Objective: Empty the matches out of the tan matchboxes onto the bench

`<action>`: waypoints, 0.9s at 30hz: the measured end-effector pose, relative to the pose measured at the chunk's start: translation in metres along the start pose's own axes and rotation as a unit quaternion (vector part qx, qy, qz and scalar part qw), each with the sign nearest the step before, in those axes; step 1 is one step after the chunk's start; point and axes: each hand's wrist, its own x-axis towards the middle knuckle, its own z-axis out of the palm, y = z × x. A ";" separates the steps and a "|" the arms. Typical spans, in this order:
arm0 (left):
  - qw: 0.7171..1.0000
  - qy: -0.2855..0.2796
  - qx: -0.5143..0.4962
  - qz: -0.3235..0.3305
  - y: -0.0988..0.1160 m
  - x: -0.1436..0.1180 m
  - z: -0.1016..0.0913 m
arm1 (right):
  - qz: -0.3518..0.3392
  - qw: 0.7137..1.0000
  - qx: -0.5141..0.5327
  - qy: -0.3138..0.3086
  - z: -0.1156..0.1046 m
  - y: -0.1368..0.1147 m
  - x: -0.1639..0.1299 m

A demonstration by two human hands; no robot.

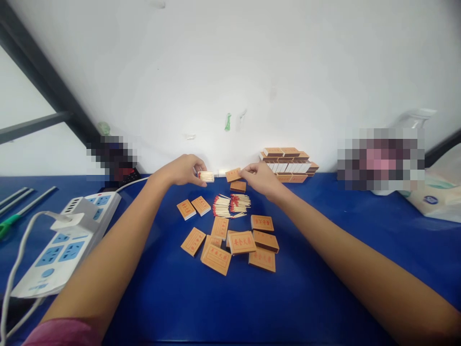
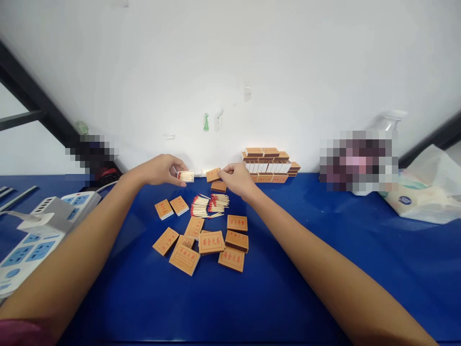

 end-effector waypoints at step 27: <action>1.000 -0.004 0.005 0.017 0.021 0.003 0.011 | -0.237 0.917 -0.312 -0.079 -0.016 0.006 0.001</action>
